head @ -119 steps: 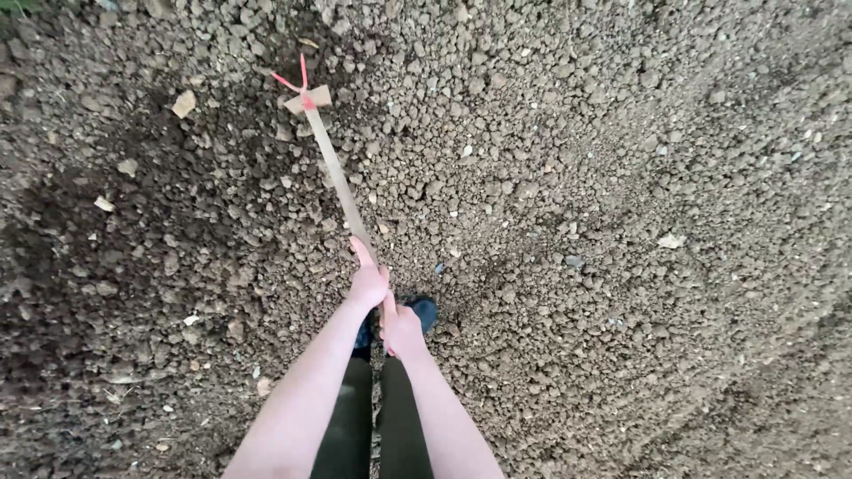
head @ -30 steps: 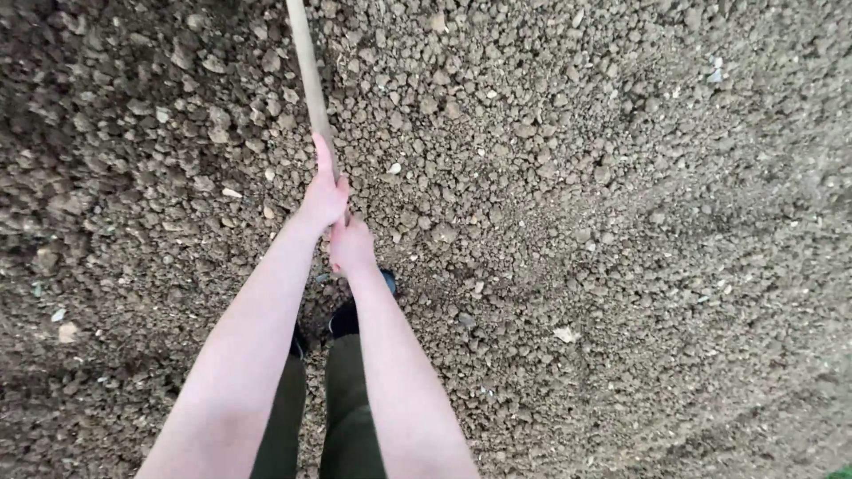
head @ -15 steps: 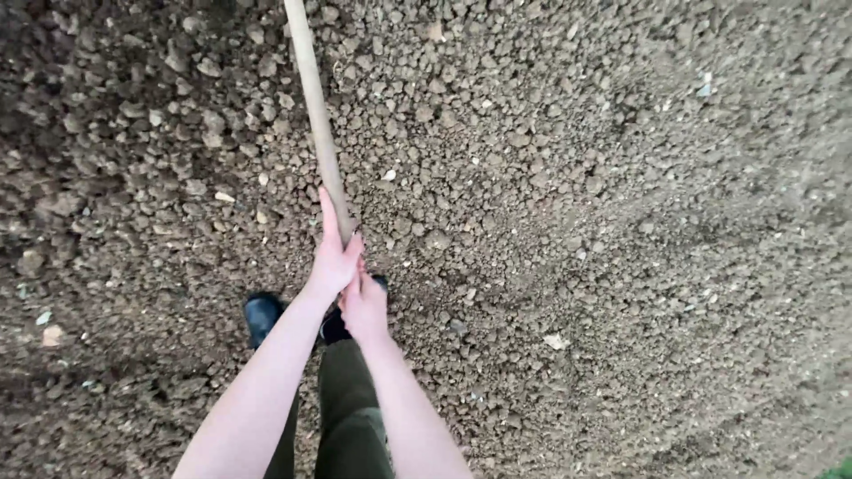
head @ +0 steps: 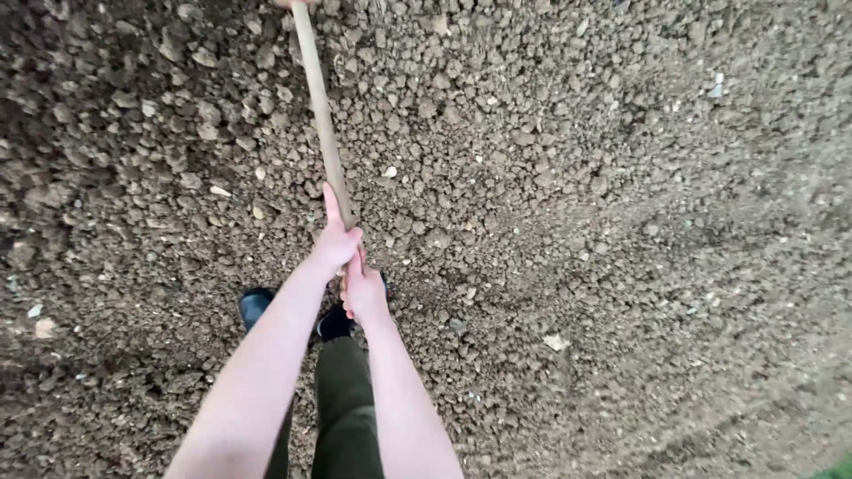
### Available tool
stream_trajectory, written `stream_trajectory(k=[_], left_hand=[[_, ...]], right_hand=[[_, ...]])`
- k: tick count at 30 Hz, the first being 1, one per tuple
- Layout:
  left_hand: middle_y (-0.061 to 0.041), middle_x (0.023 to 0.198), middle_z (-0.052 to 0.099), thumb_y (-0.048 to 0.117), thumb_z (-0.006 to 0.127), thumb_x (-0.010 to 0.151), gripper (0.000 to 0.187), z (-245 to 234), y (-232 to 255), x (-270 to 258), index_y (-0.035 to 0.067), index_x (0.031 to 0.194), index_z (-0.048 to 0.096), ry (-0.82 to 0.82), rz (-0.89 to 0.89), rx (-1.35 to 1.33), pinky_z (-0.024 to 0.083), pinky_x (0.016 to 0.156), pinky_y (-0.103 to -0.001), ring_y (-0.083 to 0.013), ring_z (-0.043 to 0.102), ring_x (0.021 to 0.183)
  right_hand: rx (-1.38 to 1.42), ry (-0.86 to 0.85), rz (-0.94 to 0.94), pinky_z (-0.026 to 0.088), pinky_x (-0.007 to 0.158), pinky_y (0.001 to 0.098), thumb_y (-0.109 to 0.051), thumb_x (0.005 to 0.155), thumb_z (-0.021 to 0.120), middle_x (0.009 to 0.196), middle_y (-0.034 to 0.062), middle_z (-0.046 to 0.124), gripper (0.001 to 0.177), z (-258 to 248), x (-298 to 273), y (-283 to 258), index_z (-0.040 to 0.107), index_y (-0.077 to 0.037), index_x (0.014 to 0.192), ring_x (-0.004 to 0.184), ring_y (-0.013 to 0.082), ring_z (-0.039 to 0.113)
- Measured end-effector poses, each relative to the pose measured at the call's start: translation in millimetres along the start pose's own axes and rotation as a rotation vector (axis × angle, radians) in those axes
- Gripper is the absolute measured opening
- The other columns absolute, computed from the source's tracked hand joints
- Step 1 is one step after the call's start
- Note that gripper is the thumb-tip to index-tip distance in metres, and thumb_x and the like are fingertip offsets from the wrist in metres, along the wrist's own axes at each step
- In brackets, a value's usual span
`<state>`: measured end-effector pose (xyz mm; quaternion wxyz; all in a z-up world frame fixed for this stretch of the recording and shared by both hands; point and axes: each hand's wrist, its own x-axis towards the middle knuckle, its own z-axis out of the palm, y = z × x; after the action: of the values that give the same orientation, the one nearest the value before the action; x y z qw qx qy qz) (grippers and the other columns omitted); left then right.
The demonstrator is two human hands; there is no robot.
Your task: The person uses a garden rake to break up and level a patch of soil. They repeatedly pull the rake across the ground to loosen clumps and smooth the surface, working methodically across the area.
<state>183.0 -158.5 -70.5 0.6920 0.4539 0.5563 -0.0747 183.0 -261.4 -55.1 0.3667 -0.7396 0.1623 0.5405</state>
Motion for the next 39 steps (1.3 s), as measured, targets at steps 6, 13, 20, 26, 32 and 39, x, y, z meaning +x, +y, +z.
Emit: stream_trajectory(k=[6, 13, 20, 26, 32, 39], left_hand=[[-0.046, 0.107, 0.061, 0.009, 0.055, 0.090, 0.101, -14, 93, -102, 0.039, 0.158, -0.014, 0.042, 0.041, 0.113, 0.064, 0.070, -0.049, -0.0456, 0.073, 0.080], [-0.046, 0.117, 0.057, 0.003, 0.048, 0.093, 0.096, -21, 99, -84, 0.040, 0.158, -0.011, 0.111, 0.199, 0.048, 0.063, 0.065, -0.045, -0.0428, 0.072, 0.079], [-0.035, 0.100, 0.064, 0.019, 0.050, 0.103, 0.088, -18, 26, -6, 0.046, 0.156, -0.014, 0.091, 0.098, 0.173, 0.061, 0.072, -0.048, -0.0432, 0.069, 0.082], [-0.036, 0.102, 0.066, 0.018, 0.052, 0.100, 0.090, -18, 30, -20, 0.045, 0.157, -0.012, 0.096, 0.052, 0.246, 0.063, 0.071, -0.047, -0.0392, 0.074, 0.074], [-0.036, 0.090, 0.068, 0.021, 0.049, 0.104, 0.083, -15, 61, -88, 0.043, 0.159, -0.008, 0.158, 0.102, 0.224, 0.061, 0.072, -0.051, -0.0439, 0.072, 0.078], [-0.037, 0.089, 0.068, 0.020, 0.050, 0.102, 0.086, -7, 30, -70, 0.039, 0.158, -0.013, 0.082, 0.072, 0.290, 0.059, 0.084, -0.052, -0.0459, 0.073, 0.085]], right_hand=[[-0.142, -0.060, -0.058, 0.047, 0.027, 0.0313, -0.046, 0.109, 0.035, 0.047, 0.0094, 0.052, 0.059, -10, -80, -27, 0.057, -0.007, 0.070, 0.033, 0.0187, 0.053], [-0.269, -0.007, -0.346, 0.052, 0.050, 0.0449, -0.037, 0.110, 0.040, 0.052, 0.0145, 0.056, 0.053, 10, -34, -25, 0.060, -0.005, 0.073, 0.050, 0.0296, 0.064], [-0.359, 0.079, -0.076, 0.052, 0.062, 0.0535, -0.053, 0.102, 0.037, 0.078, 0.0158, 0.070, 0.058, 30, 0, -16, 0.068, -0.004, 0.097, 0.076, 0.0358, 0.067], [0.314, -0.394, -0.117, 0.055, 0.038, 0.0453, -0.052, 0.110, 0.037, 0.067, 0.0107, 0.066, 0.057, 12, 36, 40, 0.068, -0.010, 0.087, 0.049, 0.0281, 0.063], [-0.253, 0.091, -0.307, 0.052, 0.061, 0.0514, -0.042, 0.107, 0.042, 0.062, 0.0152, 0.063, 0.053, 16, -34, 18, 0.064, -0.005, 0.077, 0.071, 0.0343, 0.069], [-0.013, 0.209, 0.008, 0.054, 0.038, 0.0385, -0.043, 0.104, 0.045, 0.052, 0.0051, 0.057, 0.049, 24, 16, 73, 0.059, -0.010, 0.071, 0.042, 0.0247, 0.059]])
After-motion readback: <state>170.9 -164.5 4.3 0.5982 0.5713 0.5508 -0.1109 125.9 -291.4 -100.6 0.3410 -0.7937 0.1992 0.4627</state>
